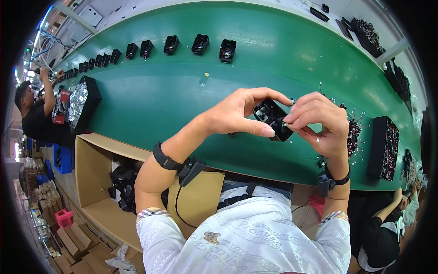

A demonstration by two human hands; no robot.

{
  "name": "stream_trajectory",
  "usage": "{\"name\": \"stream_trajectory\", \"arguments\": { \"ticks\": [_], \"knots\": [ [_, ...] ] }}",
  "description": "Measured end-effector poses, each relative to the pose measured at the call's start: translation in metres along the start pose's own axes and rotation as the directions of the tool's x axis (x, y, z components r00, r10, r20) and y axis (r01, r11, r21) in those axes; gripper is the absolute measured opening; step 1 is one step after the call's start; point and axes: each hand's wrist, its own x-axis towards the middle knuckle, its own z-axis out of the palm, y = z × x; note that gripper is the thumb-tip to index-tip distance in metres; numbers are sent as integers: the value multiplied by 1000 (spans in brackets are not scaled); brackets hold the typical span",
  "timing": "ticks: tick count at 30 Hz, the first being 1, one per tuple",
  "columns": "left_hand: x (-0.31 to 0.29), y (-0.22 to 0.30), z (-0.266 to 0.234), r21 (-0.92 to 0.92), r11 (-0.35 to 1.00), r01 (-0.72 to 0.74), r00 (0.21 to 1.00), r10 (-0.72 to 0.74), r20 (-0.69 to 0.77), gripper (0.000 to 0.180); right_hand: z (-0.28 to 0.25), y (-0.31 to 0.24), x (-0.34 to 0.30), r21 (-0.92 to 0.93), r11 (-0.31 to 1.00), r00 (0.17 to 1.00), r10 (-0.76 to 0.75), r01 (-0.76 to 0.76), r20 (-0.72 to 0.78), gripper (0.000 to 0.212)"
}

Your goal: The person picks up a black plastic housing from a box, retrieves a circuit board with wires from the table, and inserts the board into the housing. They then press a plastic cover onto the housing and place the assembled unit onto the green workbench.

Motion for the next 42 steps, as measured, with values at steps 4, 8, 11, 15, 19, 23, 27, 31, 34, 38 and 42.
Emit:
{"name": "stream_trajectory", "arguments": {
  "ticks": [4, 8, 11, 15, 19, 23, 27, 31, 34, 38, 42],
  "knots": [
    [-3, -5, 3, 192, 965, -177, 983, 182, -9, 60, 1, -7, 10, -18, 999, 997, -35, 34, -64, 29],
    [-3, -11, 13, 682, 703, -200, 902, 404, -152, 52, 11, -1, 10, 43, 998, 990, 56, -50, -132, 25],
    [4, -13, 23, 850, 471, -237, 712, 679, -178, 56, 34, 5, 1, 126, 982, 954, 171, -143, -247, 21],
    [12, -17, 27, 967, 156, -203, 560, 829, -16, 85, 46, 11, 2, 119, 983, 910, 178, -143, -374, 19],
    [14, -17, 24, 992, 23, -121, 551, 833, 48, 83, 48, 12, 1, 14, 990, 914, 137, -143, -383, 21],
    [17, -17, 18, 993, -72, -91, 515, 850, 109, 78, 48, 14, 0, -53, 989, 938, 111, -136, -328, 21],
    [19, -26, 18, 983, -173, -62, 481, 858, 182, 75, 51, 11, 0, -119, 984, 944, 86, -129, -317, 24],
    [20, -26, 19, 981, -187, -51, 472, 861, 188, 74, 58, 14, -5, -92, 983, 940, 120, -157, -319, 23],
    [19, -24, 22, 985, -166, -44, 483, 860, 167, 76, 54, 11, -5, -153, 975, 950, 111, -161, -293, 25],
    [17, -22, 16, 993, -106, -56, 487, 865, 119, 76, 53, -2, -3, -192, 969, 964, 108, -157, -242, 39],
    [19, -28, 18, 971, -236, -44, 471, 852, 229, 62, 56, 3, -6, -122, 977, 954, 137, -175, -265, 46]
  ]
}}
